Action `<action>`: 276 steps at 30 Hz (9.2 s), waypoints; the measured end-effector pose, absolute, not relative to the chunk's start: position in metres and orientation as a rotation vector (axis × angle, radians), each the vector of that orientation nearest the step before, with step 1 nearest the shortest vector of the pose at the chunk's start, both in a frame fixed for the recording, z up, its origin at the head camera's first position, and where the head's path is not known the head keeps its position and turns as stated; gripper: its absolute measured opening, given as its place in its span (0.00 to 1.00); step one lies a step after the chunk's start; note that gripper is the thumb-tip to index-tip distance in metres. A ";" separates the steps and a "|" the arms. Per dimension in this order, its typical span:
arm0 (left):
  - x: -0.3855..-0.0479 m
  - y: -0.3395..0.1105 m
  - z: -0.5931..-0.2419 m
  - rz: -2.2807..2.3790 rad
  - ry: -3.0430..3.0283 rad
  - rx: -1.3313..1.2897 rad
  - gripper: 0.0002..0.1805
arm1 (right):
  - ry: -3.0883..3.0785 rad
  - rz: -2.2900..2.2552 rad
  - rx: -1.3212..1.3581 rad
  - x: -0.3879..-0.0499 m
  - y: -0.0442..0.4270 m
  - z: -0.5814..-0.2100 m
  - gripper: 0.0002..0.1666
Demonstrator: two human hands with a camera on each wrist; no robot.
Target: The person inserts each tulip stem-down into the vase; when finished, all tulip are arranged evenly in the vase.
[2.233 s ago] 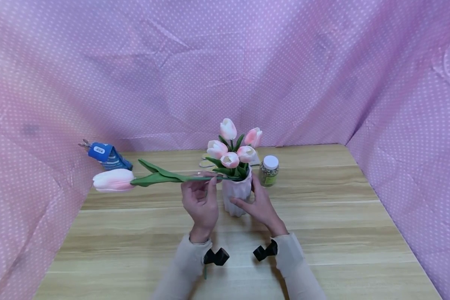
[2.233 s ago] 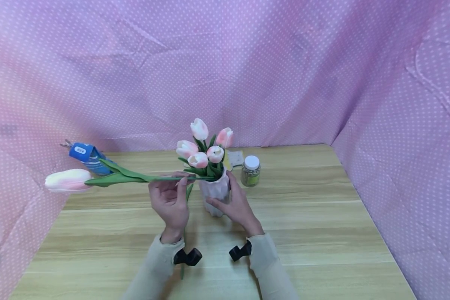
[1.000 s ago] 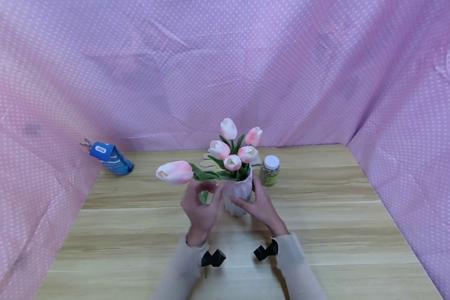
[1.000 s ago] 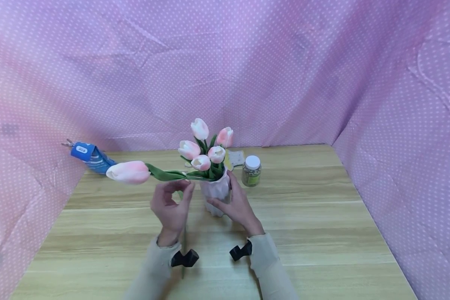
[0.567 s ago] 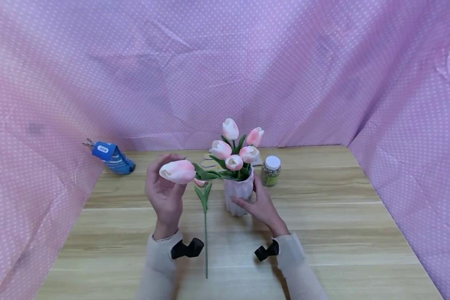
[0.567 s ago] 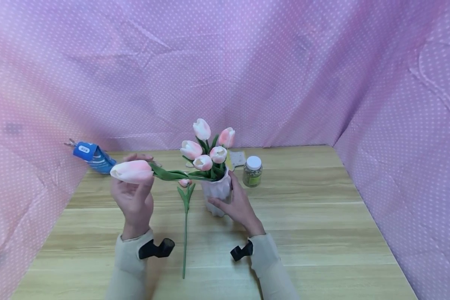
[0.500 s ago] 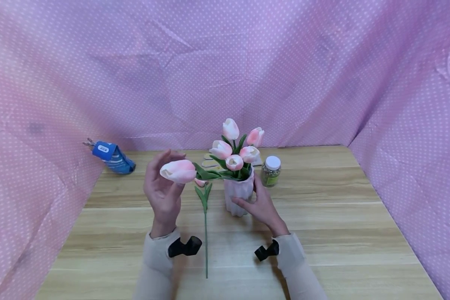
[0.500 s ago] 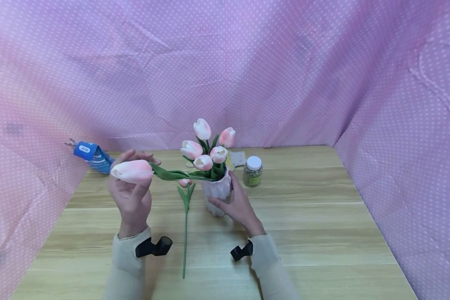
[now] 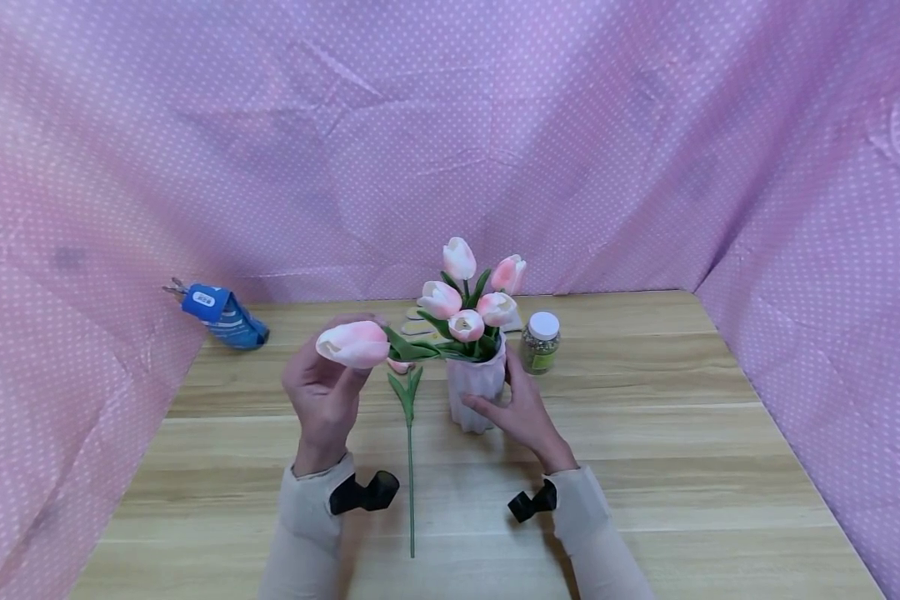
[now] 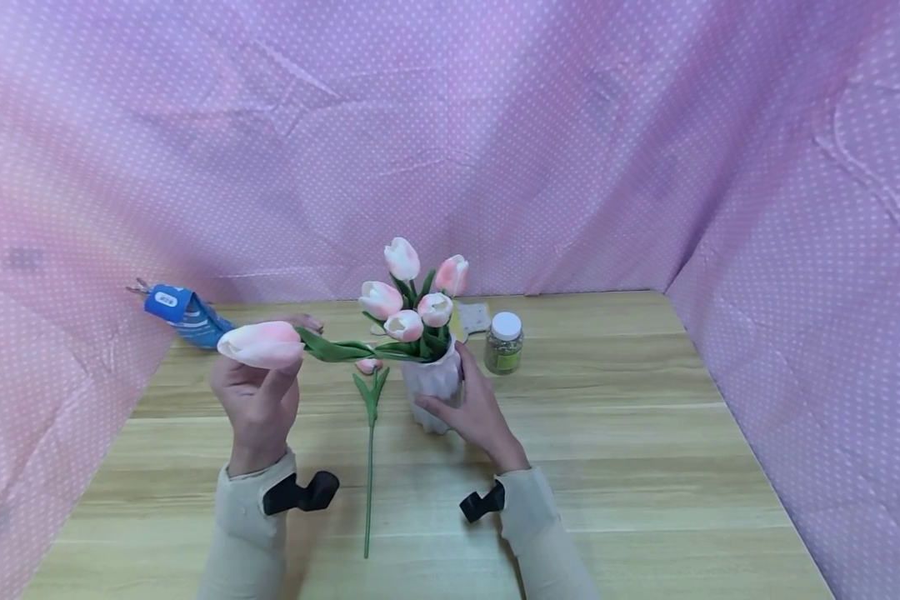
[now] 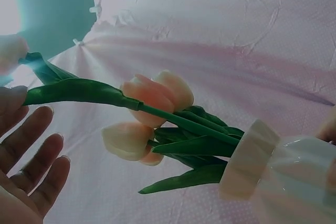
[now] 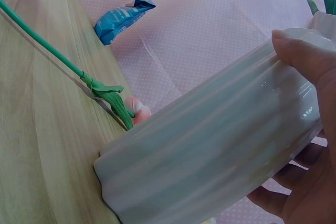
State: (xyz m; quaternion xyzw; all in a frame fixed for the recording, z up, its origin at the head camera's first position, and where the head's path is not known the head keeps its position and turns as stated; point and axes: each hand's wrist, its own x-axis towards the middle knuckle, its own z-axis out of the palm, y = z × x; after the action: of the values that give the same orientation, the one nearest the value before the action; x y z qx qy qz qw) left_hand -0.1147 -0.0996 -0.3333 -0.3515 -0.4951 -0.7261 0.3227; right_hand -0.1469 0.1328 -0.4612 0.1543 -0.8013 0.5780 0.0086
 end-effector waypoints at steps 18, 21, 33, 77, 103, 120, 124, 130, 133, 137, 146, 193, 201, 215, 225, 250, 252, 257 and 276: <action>-0.111 -0.090 -0.338 -1.798 -1.223 -0.849 0.12 | -2.513 1.805 0.477 -0.147 0.133 -0.461 0.54; -0.109 -0.079 -0.340 -1.739 -1.155 -0.842 0.10 | -2.514 1.803 0.472 -0.147 0.133 -0.461 0.54; -0.104 -0.042 -0.354 -1.272 -1.389 -0.816 0.09 | -2.473 1.781 0.507 -0.148 0.133 -0.463 0.54; -0.114 0.009 -0.394 -0.918 -1.572 -0.724 0.06 | -2.488 1.697 0.514 -0.148 0.133 -0.463 0.52; -0.133 -0.120 -0.402 -1.479 -1.796 0.103 0.15 | -2.499 1.799 0.479 -0.147 0.132 -0.460 0.55; -0.146 -0.158 -0.463 -1.848 -2.473 0.538 0.31 | -2.489 1.794 0.491 -0.147 0.132 -0.461 0.54; -0.142 -0.156 -0.473 -1.888 -2.546 0.547 0.32 | -2.497 1.785 0.481 -0.148 0.132 -0.462 0.54; -0.135 -0.149 -0.480 -1.919 -2.665 0.568 0.30 | -2.516 1.793 0.457 -0.148 0.132 -0.462 0.54; -0.133 -0.145 -0.481 -1.942 -2.710 0.576 0.28 | -2.519 1.800 0.452 -0.148 0.132 -0.462 0.54; -0.129 -0.141 -0.483 -1.972 -2.738 0.575 0.25 | -2.524 1.800 0.443 -0.148 0.132 -0.461 0.54; -0.119 -0.125 -0.487 -1.958 -2.825 0.512 0.22 | -2.517 1.798 0.444 -0.148 0.132 -0.461 0.54; -0.125 -0.144 -0.503 -2.584 -2.513 0.426 0.11 | -2.563 1.822 0.389 -0.149 0.132 -0.461 0.56; -0.127 -0.149 -0.505 -2.701 -2.344 0.403 0.03 | -2.559 1.817 0.401 -0.149 0.131 -0.463 0.56; -0.131 -0.157 -0.500 -2.772 -1.835 0.537 0.12 | -2.559 1.822 0.407 -0.149 0.131 -0.460 0.56; -0.132 -0.163 -0.491 -2.752 -1.565 0.567 0.11 | -2.589 1.860 0.352 -0.149 0.132 -0.459 0.56; -0.130 -0.180 -0.470 -2.640 -1.026 0.372 0.10 | -2.581 1.835 0.374 -0.150 0.131 -0.462 0.57; -0.130 -0.180 -0.466 -2.616 -1.009 0.374 0.10 | -2.580 1.838 0.375 -0.150 0.131 -0.462 0.57; -0.130 -0.181 -0.459 -2.559 -0.988 0.325 0.10 | -2.581 1.842 0.371 -0.150 0.131 -0.462 0.57; -0.127 -0.178 -0.436 -2.475 -0.822 0.003 0.08 | -2.555 1.830 0.413 -0.149 0.132 -0.462 0.56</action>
State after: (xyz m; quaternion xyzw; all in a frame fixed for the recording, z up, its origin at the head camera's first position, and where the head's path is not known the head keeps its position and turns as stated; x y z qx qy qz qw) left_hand -0.1270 -0.1776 -0.4362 0.0012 -0.3041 -0.9154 0.2638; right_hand -0.1490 0.1317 -0.4621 0.1302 -0.8059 0.5773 -0.0141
